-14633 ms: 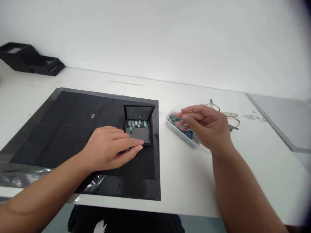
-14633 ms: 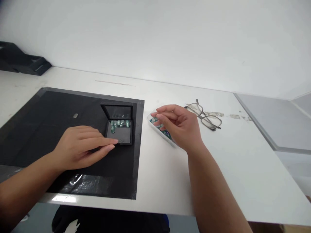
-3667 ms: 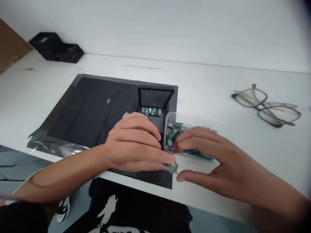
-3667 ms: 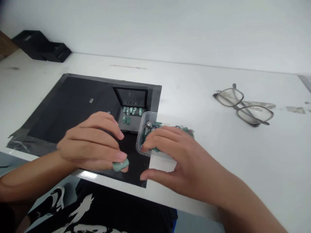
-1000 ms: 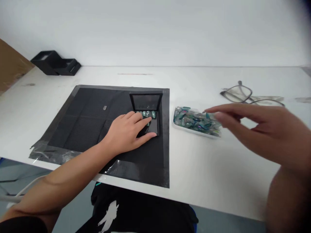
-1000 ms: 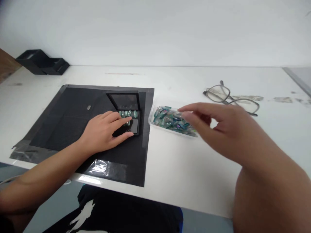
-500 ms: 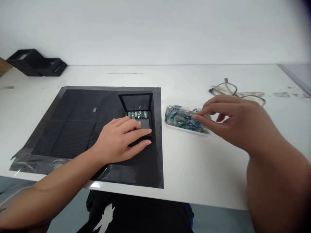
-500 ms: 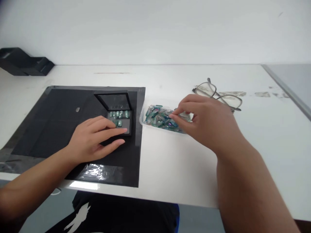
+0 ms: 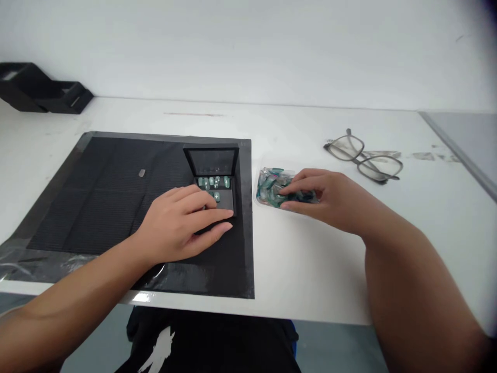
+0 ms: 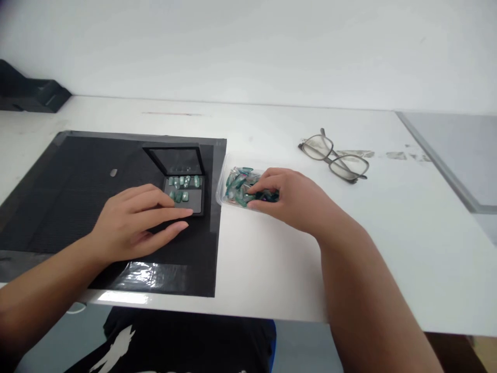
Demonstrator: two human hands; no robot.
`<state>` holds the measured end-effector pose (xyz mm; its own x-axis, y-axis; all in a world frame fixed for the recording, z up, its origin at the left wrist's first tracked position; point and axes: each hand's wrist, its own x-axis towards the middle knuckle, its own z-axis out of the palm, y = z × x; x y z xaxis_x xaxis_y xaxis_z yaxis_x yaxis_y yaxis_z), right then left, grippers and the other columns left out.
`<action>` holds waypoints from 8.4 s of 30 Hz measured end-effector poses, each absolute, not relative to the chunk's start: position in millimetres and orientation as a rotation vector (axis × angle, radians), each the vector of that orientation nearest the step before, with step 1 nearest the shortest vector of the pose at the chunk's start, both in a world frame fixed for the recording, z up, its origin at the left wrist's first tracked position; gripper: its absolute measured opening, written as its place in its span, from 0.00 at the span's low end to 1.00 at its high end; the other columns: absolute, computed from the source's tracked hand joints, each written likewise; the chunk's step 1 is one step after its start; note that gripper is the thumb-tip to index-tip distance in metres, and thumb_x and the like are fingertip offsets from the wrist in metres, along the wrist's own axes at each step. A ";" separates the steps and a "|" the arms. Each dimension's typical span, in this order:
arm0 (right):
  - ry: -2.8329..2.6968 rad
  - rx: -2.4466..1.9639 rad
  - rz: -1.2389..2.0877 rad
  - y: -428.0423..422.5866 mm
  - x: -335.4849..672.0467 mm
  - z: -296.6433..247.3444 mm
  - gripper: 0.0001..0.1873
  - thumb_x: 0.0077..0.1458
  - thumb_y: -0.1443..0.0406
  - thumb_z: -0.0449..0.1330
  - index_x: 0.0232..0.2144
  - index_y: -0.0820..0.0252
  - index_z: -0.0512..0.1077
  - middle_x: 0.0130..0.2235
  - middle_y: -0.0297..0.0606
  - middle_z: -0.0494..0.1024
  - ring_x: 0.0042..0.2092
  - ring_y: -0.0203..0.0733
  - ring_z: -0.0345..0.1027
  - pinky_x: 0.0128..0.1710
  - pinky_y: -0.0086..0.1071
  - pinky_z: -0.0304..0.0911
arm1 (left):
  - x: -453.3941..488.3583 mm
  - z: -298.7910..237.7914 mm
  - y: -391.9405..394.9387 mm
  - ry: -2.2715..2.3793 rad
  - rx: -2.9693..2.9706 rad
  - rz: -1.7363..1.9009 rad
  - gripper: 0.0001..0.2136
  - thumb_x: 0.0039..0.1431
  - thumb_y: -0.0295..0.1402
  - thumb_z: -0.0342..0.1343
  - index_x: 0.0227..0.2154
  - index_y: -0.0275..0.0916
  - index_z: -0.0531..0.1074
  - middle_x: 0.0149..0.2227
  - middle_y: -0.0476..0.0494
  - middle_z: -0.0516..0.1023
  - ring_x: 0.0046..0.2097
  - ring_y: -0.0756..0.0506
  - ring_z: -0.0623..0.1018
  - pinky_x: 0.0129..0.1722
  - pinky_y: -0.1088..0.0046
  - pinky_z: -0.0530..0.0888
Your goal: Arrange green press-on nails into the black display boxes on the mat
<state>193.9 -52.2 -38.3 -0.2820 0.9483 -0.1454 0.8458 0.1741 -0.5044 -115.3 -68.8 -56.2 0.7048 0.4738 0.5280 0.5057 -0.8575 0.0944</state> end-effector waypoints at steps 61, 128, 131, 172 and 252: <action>-2.137 -1.572 0.874 -64.3 206.8 -34.1 0.15 0.51 0.50 0.68 0.33 0.52 0.77 0.30 0.34 0.78 0.28 0.39 0.70 0.26 0.34 0.65 | -117.1 -58.3 -62.9 -0.860 -2.873 -0.852 0.06 0.61 0.35 0.62 0.40 0.44 0.80 0.32 0.53 0.81 0.34 0.51 0.78 0.44 0.68 0.70; -2.097 -1.151 0.492 -103.7 106.5 -60.7 0.13 0.63 0.63 0.60 0.49 0.58 0.77 0.34 0.37 0.80 0.28 0.34 0.70 0.25 0.29 0.68 | -115.7 -52.4 -62.6 -0.581 -2.595 -1.270 0.10 0.54 0.30 0.63 0.40 0.45 0.79 0.30 0.55 0.81 0.29 0.53 0.77 0.31 0.75 0.73; -2.186 -1.285 0.371 -96.8 104.3 -69.1 0.15 0.64 0.60 0.60 0.49 0.60 0.77 0.35 0.38 0.80 0.26 0.34 0.69 0.25 0.31 0.66 | -123.3 -49.5 -58.9 -0.669 -2.492 -1.342 0.11 0.55 0.26 0.60 0.40 0.46 0.79 0.27 0.54 0.79 0.27 0.54 0.74 0.29 0.76 0.70; -2.100 -1.399 0.430 -78.2 84.7 -86.3 0.13 0.61 0.63 0.59 0.44 0.56 0.82 0.23 0.30 0.69 0.24 0.35 0.62 0.25 0.31 0.57 | -131.9 -62.6 -49.4 -1.119 -2.567 -1.433 0.09 0.59 0.28 0.56 0.38 0.41 0.80 0.24 0.55 0.79 0.25 0.55 0.76 0.28 0.81 0.69; -1.778 -1.442 0.806 -76.8 88.1 -83.2 0.08 0.61 0.61 0.59 0.39 0.57 0.75 0.21 0.25 0.56 0.22 0.32 0.50 0.23 0.29 0.48 | -133.9 -56.7 -55.0 -1.147 -2.914 -1.315 0.30 0.72 0.46 0.35 0.23 0.38 0.74 0.22 0.44 0.76 0.25 0.50 0.75 0.28 0.74 0.69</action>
<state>88.1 -76.8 -83.2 -0.1358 0.9817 0.1337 0.5462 0.1867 -0.8166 -133.9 -55.0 -56.7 0.4806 0.6677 0.5685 0.4723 -0.7433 0.4737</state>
